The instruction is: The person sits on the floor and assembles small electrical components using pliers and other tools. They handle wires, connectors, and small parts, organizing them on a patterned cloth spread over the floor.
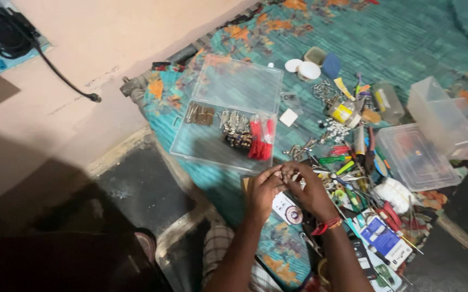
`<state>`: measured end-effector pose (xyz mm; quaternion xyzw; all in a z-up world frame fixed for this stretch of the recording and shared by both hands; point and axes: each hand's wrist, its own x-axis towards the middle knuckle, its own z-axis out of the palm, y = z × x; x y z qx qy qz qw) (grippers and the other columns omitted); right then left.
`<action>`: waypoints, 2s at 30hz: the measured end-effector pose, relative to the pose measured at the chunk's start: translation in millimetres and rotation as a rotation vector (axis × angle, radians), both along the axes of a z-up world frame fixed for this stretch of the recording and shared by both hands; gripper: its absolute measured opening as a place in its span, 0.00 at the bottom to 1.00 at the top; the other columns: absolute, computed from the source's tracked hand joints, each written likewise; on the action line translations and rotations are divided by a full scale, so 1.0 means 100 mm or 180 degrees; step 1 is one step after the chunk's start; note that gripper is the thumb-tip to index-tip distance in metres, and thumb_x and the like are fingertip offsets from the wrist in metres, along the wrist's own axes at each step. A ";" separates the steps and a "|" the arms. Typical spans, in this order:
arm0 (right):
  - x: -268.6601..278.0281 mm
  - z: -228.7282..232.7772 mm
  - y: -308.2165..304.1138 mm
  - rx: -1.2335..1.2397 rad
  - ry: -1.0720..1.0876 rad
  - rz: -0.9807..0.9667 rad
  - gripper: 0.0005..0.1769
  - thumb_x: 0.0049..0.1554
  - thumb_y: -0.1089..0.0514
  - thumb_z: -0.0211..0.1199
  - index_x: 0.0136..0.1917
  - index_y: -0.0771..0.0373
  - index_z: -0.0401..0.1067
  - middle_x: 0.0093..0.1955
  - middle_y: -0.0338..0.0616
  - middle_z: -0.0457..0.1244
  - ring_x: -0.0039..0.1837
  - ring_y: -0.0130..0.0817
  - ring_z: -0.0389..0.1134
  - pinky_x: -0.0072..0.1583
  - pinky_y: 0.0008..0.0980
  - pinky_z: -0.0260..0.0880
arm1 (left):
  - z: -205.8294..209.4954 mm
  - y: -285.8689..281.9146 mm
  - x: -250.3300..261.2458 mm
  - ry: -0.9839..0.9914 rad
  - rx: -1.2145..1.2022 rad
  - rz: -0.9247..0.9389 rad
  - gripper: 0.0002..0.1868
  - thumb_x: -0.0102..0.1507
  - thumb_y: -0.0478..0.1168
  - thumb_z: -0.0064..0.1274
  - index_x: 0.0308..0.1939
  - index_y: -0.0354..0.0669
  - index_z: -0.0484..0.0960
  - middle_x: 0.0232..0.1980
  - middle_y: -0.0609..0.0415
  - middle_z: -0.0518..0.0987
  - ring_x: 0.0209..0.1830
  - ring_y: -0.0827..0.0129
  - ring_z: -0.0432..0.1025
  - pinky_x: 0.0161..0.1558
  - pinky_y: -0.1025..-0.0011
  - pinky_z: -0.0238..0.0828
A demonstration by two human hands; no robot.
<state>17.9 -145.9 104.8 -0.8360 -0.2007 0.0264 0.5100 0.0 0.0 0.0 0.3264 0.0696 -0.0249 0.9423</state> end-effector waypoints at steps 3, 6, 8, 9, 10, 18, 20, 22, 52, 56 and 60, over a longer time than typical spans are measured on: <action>-0.06 0.03 -0.05 -0.0582 -0.0795 0.0065 0.23 0.58 0.59 0.64 0.67 0.60 0.70 0.58 0.51 0.68 0.59 0.45 0.69 0.60 0.41 0.68 | 0.20 -0.02 -0.06 0.0205 0.0354 -0.0208 0.21 0.69 0.37 0.52 0.62 0.26 0.75 0.54 0.47 0.81 0.48 0.67 0.78 0.50 0.68 0.78; -0.11 0.05 -0.04 -0.0556 -0.0264 -0.0109 0.24 0.58 0.59 0.62 0.68 0.59 0.69 0.57 0.50 0.68 0.57 0.43 0.70 0.55 0.38 0.73 | 0.38 0.02 -0.13 0.0246 0.0586 -0.0355 0.21 0.67 0.34 0.52 0.63 0.27 0.75 0.55 0.50 0.82 0.48 0.70 0.77 0.49 0.71 0.77; -0.18 0.01 -0.01 -0.0416 -0.0335 -0.0102 0.24 0.58 0.59 0.63 0.68 0.60 0.69 0.59 0.51 0.67 0.56 0.41 0.71 0.55 0.37 0.72 | 0.46 0.04 -0.16 0.0238 0.0609 -0.0427 0.20 0.67 0.33 0.52 0.63 0.27 0.75 0.53 0.48 0.82 0.48 0.69 0.78 0.48 0.71 0.77; -0.20 -0.03 -0.01 -0.0345 -0.0362 -0.0103 0.24 0.58 0.58 0.63 0.68 0.61 0.69 0.60 0.51 0.67 0.55 0.41 0.71 0.56 0.37 0.72 | 0.49 0.06 -0.18 0.0241 0.0621 -0.0468 0.20 0.67 0.32 0.51 0.63 0.27 0.74 0.52 0.46 0.82 0.48 0.68 0.78 0.48 0.72 0.77; -0.18 -0.10 -0.03 -0.0247 -0.0234 -0.0047 0.27 0.56 0.59 0.65 0.69 0.61 0.68 0.59 0.51 0.68 0.56 0.40 0.71 0.56 0.36 0.71 | 0.49 0.06 -0.19 0.0217 0.0620 -0.0359 0.21 0.67 0.32 0.51 0.63 0.26 0.74 0.51 0.45 0.82 0.47 0.67 0.78 0.47 0.70 0.77; 0.82 -1.08 -0.15 -0.0498 0.0588 -0.1094 0.14 0.64 0.55 0.60 0.61 0.58 0.75 0.51 0.50 0.72 0.53 0.41 0.74 0.56 0.37 0.71 | 0.22 0.14 -0.07 -0.0190 0.0025 0.0368 0.20 0.69 0.32 0.48 0.64 0.24 0.72 0.48 0.41 0.80 0.48 0.56 0.80 0.56 0.59 0.80; 1.06 -1.25 -0.08 -0.1121 -0.0415 -0.0691 0.14 0.59 0.59 0.59 0.57 0.56 0.79 0.52 0.50 0.71 0.55 0.47 0.71 0.57 0.42 0.70 | 0.18 0.12 -0.08 -0.0058 0.0095 0.0329 0.19 0.69 0.31 0.48 0.63 0.23 0.73 0.48 0.40 0.80 0.48 0.55 0.80 0.56 0.58 0.80; 1.22 -1.33 -0.01 -0.1689 -0.0995 -0.0327 0.13 0.57 0.61 0.59 0.53 0.56 0.80 0.50 0.50 0.71 0.55 0.51 0.70 0.58 0.46 0.69 | 0.18 0.12 -0.04 -0.0029 0.0120 0.0296 0.19 0.69 0.31 0.47 0.63 0.23 0.73 0.47 0.40 0.80 0.48 0.54 0.80 0.56 0.57 0.80; -0.48 -0.39 -0.45 -0.0465 -0.0737 -0.1470 0.11 0.57 0.56 0.65 0.49 0.65 0.77 0.44 0.50 0.68 0.47 0.46 0.67 0.51 0.42 0.66 | -0.22 -0.75 -0.08 0.0139 0.0400 -0.0580 0.15 0.71 0.35 0.51 0.60 0.36 0.81 0.44 0.59 0.78 0.41 0.79 0.71 0.43 0.80 0.70; -0.54 -0.39 -0.49 -0.0282 -0.0507 -0.1586 0.11 0.57 0.54 0.65 0.49 0.63 0.80 0.46 0.49 0.69 0.48 0.44 0.69 0.51 0.39 0.69 | -0.29 -0.78 -0.06 0.0227 0.0388 -0.0652 0.14 0.70 0.34 0.51 0.58 0.33 0.81 0.45 0.53 0.80 0.44 0.74 0.75 0.46 0.76 0.74; -0.43 -0.50 -0.55 0.0299 0.0012 -0.1747 0.12 0.58 0.54 0.66 0.50 0.64 0.80 0.47 0.49 0.70 0.49 0.39 0.71 0.51 0.35 0.69 | -0.30 -0.78 -0.04 0.0392 0.0300 -0.0495 0.15 0.68 0.33 0.50 0.57 0.30 0.79 0.51 0.49 0.81 0.51 0.67 0.78 0.56 0.68 0.78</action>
